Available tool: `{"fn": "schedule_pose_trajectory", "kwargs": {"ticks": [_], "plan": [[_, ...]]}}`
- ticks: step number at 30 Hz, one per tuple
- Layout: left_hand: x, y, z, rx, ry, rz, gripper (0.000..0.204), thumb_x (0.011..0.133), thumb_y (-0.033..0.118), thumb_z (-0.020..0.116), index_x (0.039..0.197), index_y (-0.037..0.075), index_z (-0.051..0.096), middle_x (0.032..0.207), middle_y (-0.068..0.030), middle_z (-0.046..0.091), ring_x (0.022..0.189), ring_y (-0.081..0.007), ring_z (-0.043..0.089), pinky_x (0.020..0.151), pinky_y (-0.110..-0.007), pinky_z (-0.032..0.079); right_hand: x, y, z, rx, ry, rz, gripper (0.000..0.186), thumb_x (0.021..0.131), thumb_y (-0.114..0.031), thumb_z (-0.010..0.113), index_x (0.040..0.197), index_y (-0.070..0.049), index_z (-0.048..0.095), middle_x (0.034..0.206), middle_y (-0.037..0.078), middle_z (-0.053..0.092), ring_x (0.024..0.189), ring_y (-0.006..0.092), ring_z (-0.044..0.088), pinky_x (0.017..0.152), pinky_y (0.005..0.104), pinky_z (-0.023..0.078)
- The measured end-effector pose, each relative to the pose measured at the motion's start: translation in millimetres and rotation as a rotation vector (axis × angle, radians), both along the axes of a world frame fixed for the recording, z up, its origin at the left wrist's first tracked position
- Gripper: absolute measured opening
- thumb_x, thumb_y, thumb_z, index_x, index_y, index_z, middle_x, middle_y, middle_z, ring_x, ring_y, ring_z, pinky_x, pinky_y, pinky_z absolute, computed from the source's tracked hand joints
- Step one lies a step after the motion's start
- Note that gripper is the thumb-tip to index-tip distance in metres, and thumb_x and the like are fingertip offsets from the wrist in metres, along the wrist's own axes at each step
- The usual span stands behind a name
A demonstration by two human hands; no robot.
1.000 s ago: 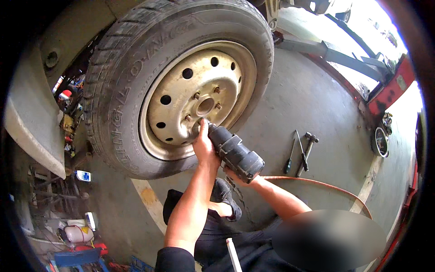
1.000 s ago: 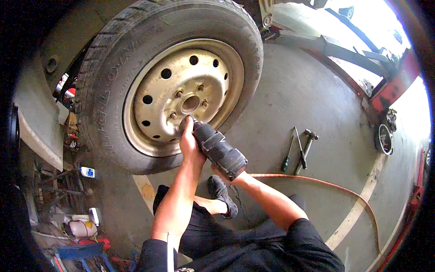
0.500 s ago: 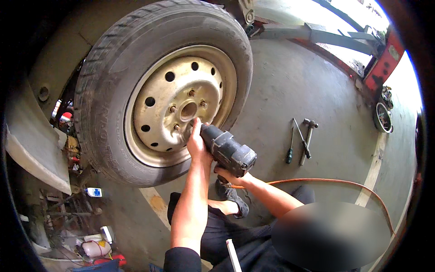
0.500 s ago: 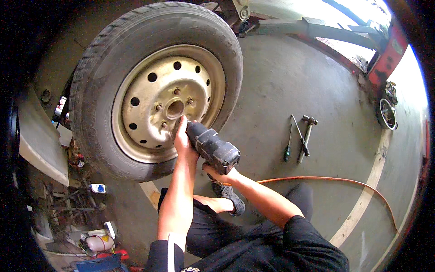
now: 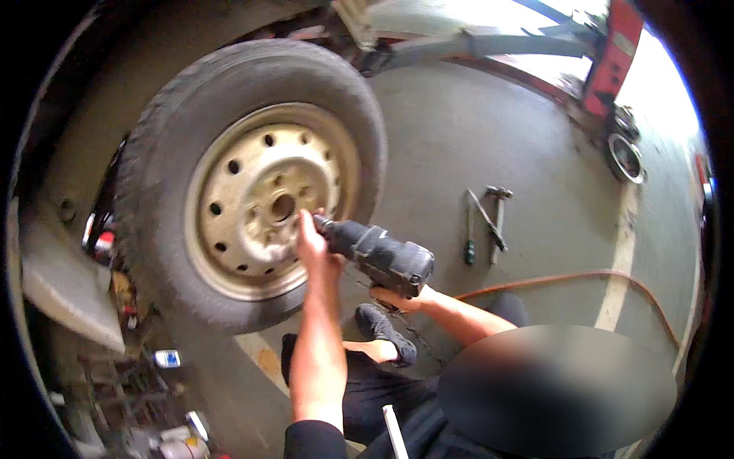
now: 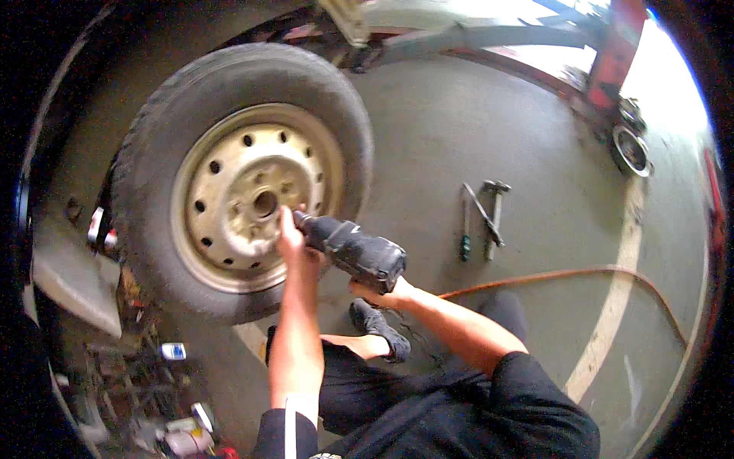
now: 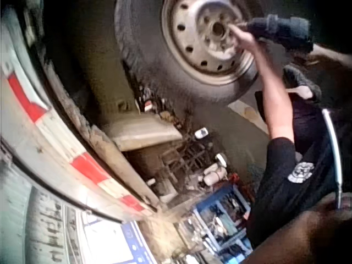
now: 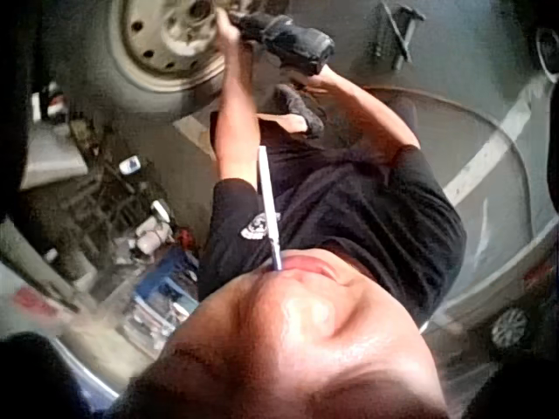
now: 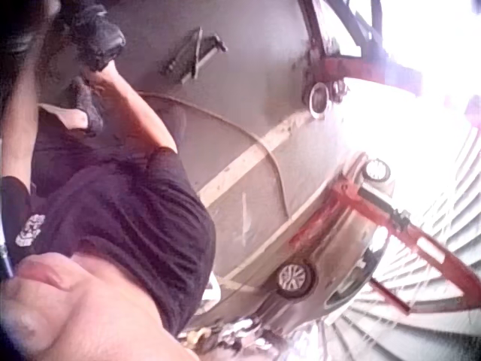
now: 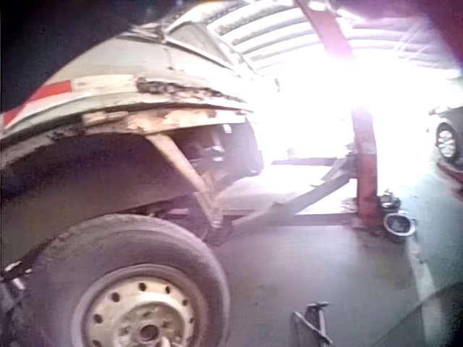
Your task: The person uses an impact wrench to remove lug nuts from a car's front tire, then removes the tire and brake drum. The person repeats the process on the rear tire, removing the tire and brake drum as well.
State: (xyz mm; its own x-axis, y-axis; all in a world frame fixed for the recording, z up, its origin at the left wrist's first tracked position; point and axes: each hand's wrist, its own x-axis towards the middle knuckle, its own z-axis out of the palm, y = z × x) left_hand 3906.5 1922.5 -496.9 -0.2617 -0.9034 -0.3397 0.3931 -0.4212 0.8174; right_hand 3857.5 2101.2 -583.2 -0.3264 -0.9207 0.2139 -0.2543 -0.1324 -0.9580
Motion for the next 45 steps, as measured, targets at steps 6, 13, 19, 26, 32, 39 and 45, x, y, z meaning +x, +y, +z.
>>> {"fn": "schedule_pose_trajectory", "kwargs": {"ticks": [6,13,19,26,32,39,45], "plan": [[8.5,24.2,-4.1,0.208,0.121,-0.414,0.035,0.098,0.035,0.054,0.081,0.006,0.063,0.068,-0.0072,0.065,0.061,-0.0197,0.065,0.058,-0.033,0.055,-64.6,55.9,50.1,-0.136,0.182,0.053,0.033,0.070,-0.018,0.073,0.097,-0.003,0.061,0.081,0.014,0.063,0.071,0.0263,0.057,0.070,0.0397,0.049],[-41.7,67.2,-61.0,0.371,0.082,-0.813,0.025,0.096,0.024,0.057,0.081,0.005,0.064,0.075,-0.0085,0.068,0.067,-0.0213,0.067,0.063,-0.034,0.056,-113.8,146.8,138.5,0.236,0.467,0.080,0.029,0.064,-0.019,0.073,0.086,-0.002,0.063,0.073,0.020,0.065,0.071,0.0388,0.064,0.066,0.0440,0.052],[-84.6,144.2,-83.3,0.474,0.103,-1.028,0.023,0.097,0.024,0.055,0.085,0.007,0.065,0.078,-0.0081,0.069,0.072,-0.0216,0.067,0.067,-0.037,0.056,-118.6,233.1,154.6,0.467,0.886,-0.003,0.045,0.062,-0.020,0.074,0.102,-0.005,0.058,0.088,0.014,0.065,0.083,0.0339,0.067,0.070,0.0441,0.054],[-145.3,252.0,-128.6,0.338,0.040,-1.163,0.020,0.095,0.026,0.057,0.084,0.010,0.062,0.071,-0.0030,0.061,0.053,-0.0135,0.058,0.042,-0.027,0.045,-94.2,324.5,72.4,0.742,1.082,-0.283,0.045,0.069,-0.016,0.070,0.110,-0.004,0.055,0.099,0.011,0.061,0.086,0.0281,0.066,0.072,0.0392,0.055],[-185.5,332.0,-156.2,0.289,-0.232,-1.342,0.019,0.093,0.021,0.062,0.090,0.002,0.063,0.067,-0.0041,0.057,0.050,-0.0136,0.054,0.042,-0.028,0.043,-98.9,404.2,13.3,0.978,1.016,-0.400,0.042,0.072,-0.010,0.065,0.111,-0.005,0.054,0.097,0.010,0.057,0.083,0.0268,0.065,0.070,0.0382,0.053],[-190.5,302.6,-217.8,0.389,-0.439,-1.263,0.020,0.093,0.028,0.062,0.091,0.008,0.061,0.075,-0.0010,0.054,0.057,-0.0124,0.048,0.048,-0.028,0.037,-140.4,466.9,-108.6,1.258,0.850,-0.431,0.037,0.067,-0.007,0.069,0.101,-0.003,0.056,0.094,0.012,0.059,0.078,0.0285,0.065,0.066,0.0401,0.054],[-195.7,239.4,-244.5,0.505,-0.517,-1.140,0.019,0.095,0.027,0.057,0.092,0.008,0.062,0.078,-0.0044,0.058,0.061,-0.0158,0.053,0.051,-0.029,0.043,-158.2,503.9,-202.7,1.279,0.667,-0.648,0.037,0.066,-0.006,0.069,0.099,-0.004,0.054,0.090,0.012,0.059,0.079,0.0286,0.065,0.069,0.0404,0.053]]}}
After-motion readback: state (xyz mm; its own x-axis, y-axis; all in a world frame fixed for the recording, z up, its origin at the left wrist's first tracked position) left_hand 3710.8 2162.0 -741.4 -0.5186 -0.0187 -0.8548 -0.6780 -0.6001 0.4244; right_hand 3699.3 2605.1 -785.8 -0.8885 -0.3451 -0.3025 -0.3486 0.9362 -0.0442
